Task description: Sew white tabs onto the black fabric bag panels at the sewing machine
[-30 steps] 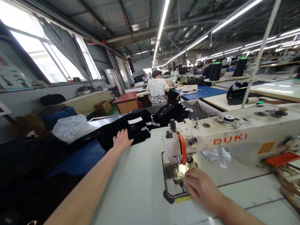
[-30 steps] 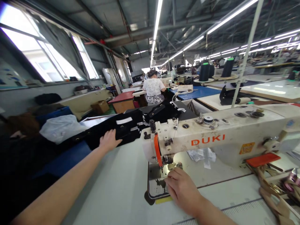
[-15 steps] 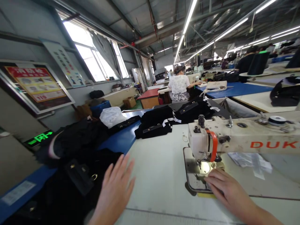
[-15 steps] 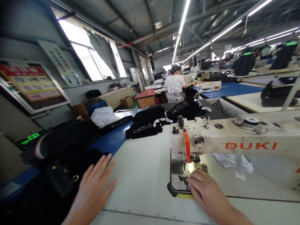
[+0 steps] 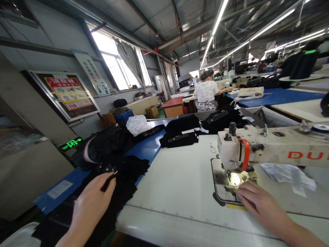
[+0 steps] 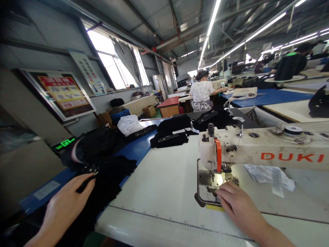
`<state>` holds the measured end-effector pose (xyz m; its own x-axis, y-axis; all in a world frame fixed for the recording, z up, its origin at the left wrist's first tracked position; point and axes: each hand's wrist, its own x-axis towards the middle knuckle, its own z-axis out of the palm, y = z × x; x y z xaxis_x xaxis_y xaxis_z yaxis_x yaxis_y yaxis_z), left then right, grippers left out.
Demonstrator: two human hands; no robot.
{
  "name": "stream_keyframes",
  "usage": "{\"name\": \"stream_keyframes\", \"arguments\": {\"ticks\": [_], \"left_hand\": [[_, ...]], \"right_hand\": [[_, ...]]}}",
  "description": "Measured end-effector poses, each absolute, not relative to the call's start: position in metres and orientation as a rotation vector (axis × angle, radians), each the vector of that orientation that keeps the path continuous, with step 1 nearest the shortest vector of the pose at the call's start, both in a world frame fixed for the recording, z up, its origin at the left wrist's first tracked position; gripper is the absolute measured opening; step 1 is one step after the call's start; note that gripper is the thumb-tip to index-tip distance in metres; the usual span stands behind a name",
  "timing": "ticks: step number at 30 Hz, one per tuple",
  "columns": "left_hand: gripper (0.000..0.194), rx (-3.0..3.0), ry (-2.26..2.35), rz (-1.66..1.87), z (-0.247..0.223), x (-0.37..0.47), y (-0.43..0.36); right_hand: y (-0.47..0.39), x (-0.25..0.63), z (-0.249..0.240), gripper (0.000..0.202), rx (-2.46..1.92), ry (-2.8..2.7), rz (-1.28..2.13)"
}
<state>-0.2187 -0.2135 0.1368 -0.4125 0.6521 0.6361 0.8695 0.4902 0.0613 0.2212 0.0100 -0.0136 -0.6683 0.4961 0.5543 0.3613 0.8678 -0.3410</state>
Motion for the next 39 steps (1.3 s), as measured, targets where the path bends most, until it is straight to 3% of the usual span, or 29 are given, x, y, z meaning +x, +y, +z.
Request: {"name": "stream_keyframes", "arguments": {"ticks": [5, 9, 12, 16, 18, 22, 24, 31, 35, 39], "left_hand": [[0.032, -1.167, -2.136, -0.714, 0.177, -0.180, -0.200], [0.034, -1.541, -2.213, -0.744, 0.150, -0.129, -0.166], [0.031, -1.844, -2.323, -0.761, 0.106, -0.081, -0.133], [0.030, -2.144, -2.466, -0.892, 0.061, -0.028, -0.100], [0.032, -2.227, -2.513, -1.006, 0.052, -0.018, -0.091], [0.031, -2.222, -2.371, -1.089, 0.052, -0.025, -0.084], [0.031, -2.207, -2.184, -1.021, 0.050, -0.032, -0.080], [0.046, -2.447, -1.801, -0.286, 0.009, -0.039, -0.071], [0.049, -2.352, -1.832, -0.146, -0.006, -0.039, -0.075], [0.052, -2.333, -1.843, -0.130, -0.011, -0.038, -0.075]], "right_hand": [[0.014, 0.223, -0.013, 0.021, -0.622, -2.357, 0.278], [0.002, 0.214, -0.007, 0.025, -0.689, -2.278, 0.521], [-0.025, 0.187, 0.002, 0.022, -0.789, -2.024, 1.073], [-0.053, 0.141, 0.015, 0.052, -0.748, -1.325, 2.066], [-0.053, 0.130, 0.018, 0.056, -0.752, -1.056, 2.166], [-0.038, 0.136, 0.015, 0.065, -1.001, -1.044, 1.909], [-0.032, 0.142, 0.012, 0.059, -1.045, -1.197, 1.791], [-0.027, 0.158, -0.001, 0.040, -1.146, -1.630, 1.440], [-0.012, 0.200, 0.000, 0.029, -1.173, -1.765, 1.326], [0.016, 0.272, 0.016, 0.023, -1.264, -2.000, 0.714]]}}
